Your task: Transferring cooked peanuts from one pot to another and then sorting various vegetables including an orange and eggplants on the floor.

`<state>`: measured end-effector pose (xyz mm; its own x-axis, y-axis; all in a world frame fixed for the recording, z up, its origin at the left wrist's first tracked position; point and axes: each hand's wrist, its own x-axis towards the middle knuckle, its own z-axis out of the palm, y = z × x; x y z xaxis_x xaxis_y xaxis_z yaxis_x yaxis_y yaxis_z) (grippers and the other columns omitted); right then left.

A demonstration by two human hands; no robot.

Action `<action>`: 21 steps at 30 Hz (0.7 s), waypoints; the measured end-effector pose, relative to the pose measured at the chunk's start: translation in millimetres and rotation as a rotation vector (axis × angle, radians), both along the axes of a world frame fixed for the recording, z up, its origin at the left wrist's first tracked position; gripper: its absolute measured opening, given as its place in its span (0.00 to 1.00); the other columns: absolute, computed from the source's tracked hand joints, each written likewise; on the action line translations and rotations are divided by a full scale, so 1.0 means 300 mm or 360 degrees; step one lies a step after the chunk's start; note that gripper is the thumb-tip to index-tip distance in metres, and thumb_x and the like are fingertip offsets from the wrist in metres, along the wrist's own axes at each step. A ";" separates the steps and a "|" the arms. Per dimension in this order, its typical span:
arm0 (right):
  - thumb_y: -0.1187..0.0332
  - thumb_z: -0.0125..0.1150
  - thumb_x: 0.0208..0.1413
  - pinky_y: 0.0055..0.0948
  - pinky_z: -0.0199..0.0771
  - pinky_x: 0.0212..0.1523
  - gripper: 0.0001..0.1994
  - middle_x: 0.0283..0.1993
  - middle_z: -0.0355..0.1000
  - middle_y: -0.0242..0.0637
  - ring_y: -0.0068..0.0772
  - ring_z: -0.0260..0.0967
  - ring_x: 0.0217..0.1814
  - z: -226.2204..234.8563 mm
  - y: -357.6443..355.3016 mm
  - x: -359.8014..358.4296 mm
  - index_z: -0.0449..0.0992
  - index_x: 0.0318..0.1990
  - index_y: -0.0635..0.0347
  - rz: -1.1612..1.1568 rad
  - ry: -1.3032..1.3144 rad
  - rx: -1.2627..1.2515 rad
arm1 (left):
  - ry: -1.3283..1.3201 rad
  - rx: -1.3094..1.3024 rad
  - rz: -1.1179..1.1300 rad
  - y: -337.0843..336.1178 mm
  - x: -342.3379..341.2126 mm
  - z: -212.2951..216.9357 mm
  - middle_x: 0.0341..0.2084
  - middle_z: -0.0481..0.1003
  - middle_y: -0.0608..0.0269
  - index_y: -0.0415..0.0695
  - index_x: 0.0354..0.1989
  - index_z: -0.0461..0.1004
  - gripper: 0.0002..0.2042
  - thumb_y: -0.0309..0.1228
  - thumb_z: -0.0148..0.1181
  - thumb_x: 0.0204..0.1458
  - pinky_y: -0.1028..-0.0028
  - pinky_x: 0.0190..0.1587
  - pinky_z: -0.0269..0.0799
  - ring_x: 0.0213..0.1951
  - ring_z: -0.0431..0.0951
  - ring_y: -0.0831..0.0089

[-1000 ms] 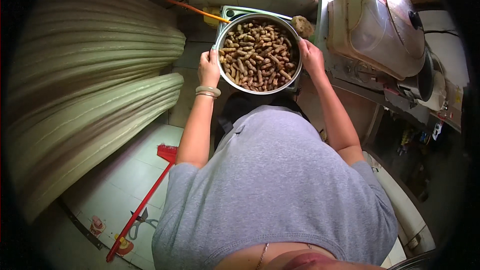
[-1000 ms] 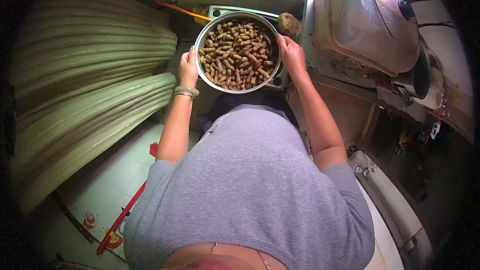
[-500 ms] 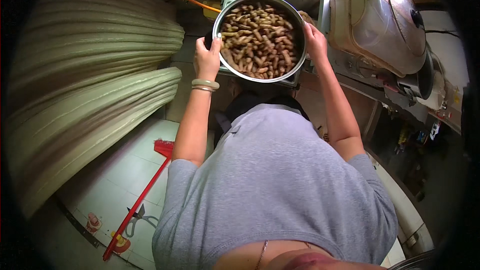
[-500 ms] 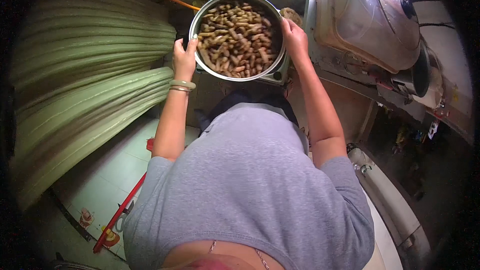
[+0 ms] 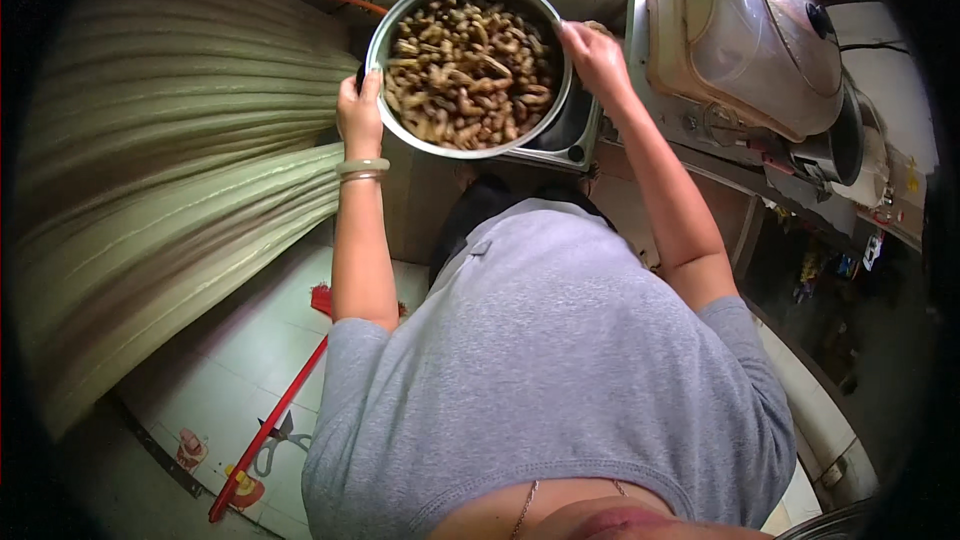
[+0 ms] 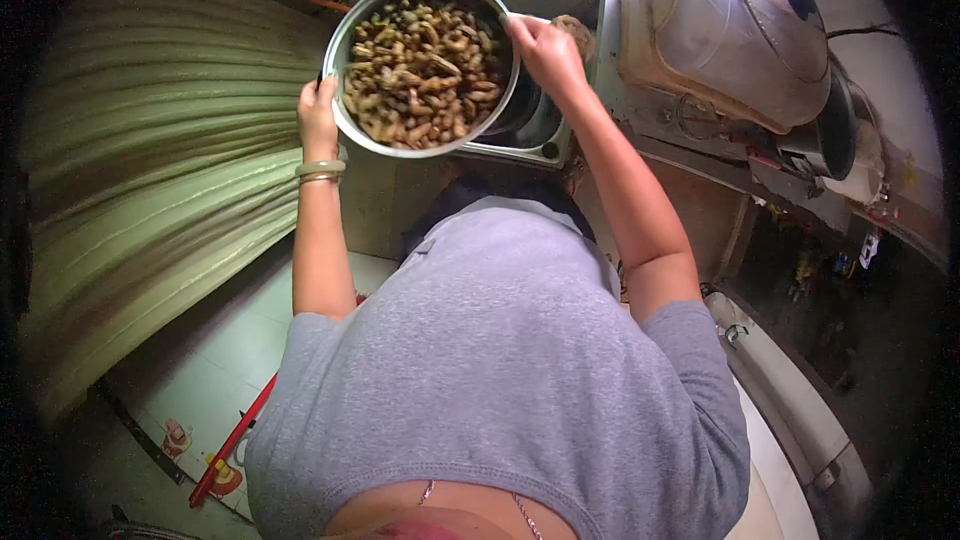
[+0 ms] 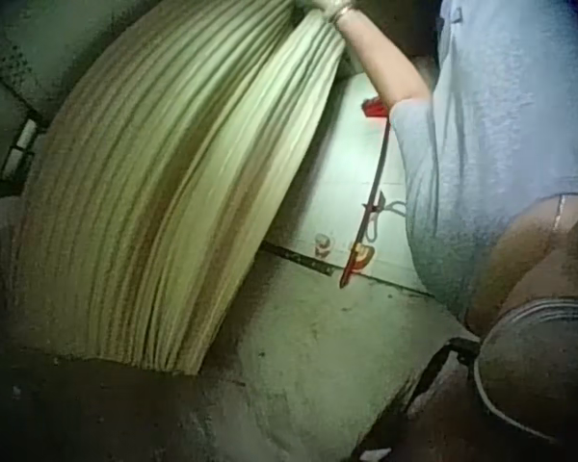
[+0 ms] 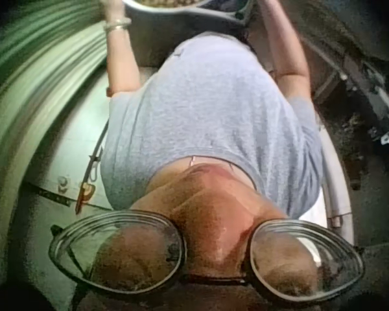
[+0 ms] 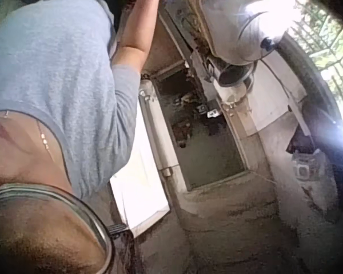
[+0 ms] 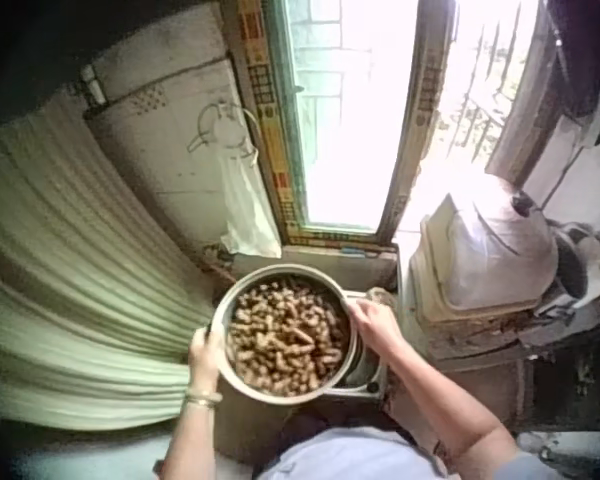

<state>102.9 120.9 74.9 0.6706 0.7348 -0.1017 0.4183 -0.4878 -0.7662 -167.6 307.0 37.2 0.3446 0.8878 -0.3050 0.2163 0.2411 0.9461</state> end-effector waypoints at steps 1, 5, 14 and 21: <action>0.45 0.45 0.54 0.34 0.69 0.45 0.26 0.39 0.74 0.47 0.44 0.73 0.42 0.001 0.012 0.020 0.75 0.44 0.58 -0.0161 0.0211 0.0058 | 0.0029 0.0048 0.0000 0.013 0.014 0.018 0.38 0.73 0.50 0.29 0.49 0.63 0.27 0.42 0.58 0.49 0.69 0.43 0.67 0.38 0.73 0.67; 0.44 0.43 0.54 0.34 0.67 0.46 0.26 0.40 0.74 0.46 0.44 0.71 0.46 0.019 0.040 0.123 0.75 0.44 0.56 -0.0212 0.0051 0.0231 | 0.0288 0.0473 -0.0078 0.024 0.088 0.034 0.32 0.75 0.58 0.31 0.42 0.67 0.22 0.40 0.58 0.50 0.76 0.35 0.69 0.33 0.74 0.74; 0.49 0.48 0.56 0.31 0.70 0.35 0.23 0.31 0.75 0.38 0.30 0.70 0.33 0.214 0.106 0.111 0.76 0.42 0.62 -0.0210 0.0484 0.0567 | -0.0025 0.0315 -0.0169 0.089 0.137 0.293 0.30 0.74 0.60 0.30 0.42 0.70 0.18 0.35 0.57 0.51 0.77 0.34 0.68 0.30 0.72 0.76; 0.51 0.51 0.56 0.27 0.67 0.31 0.22 0.28 0.72 0.34 0.25 0.65 0.29 0.239 0.093 0.075 0.76 0.40 0.65 -0.0224 0.0783 0.0682 | -0.0089 0.0067 -0.0058 0.097 0.122 0.383 0.33 0.75 0.56 0.30 0.41 0.70 0.19 0.37 0.55 0.51 0.76 0.36 0.69 0.32 0.74 0.74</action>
<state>125.5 148.7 146.5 0.7131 0.6872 -0.1388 -0.0748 -0.1223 -0.9897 -131.0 336.2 152.1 0.3924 0.8860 -0.2468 0.1704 0.1937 0.9661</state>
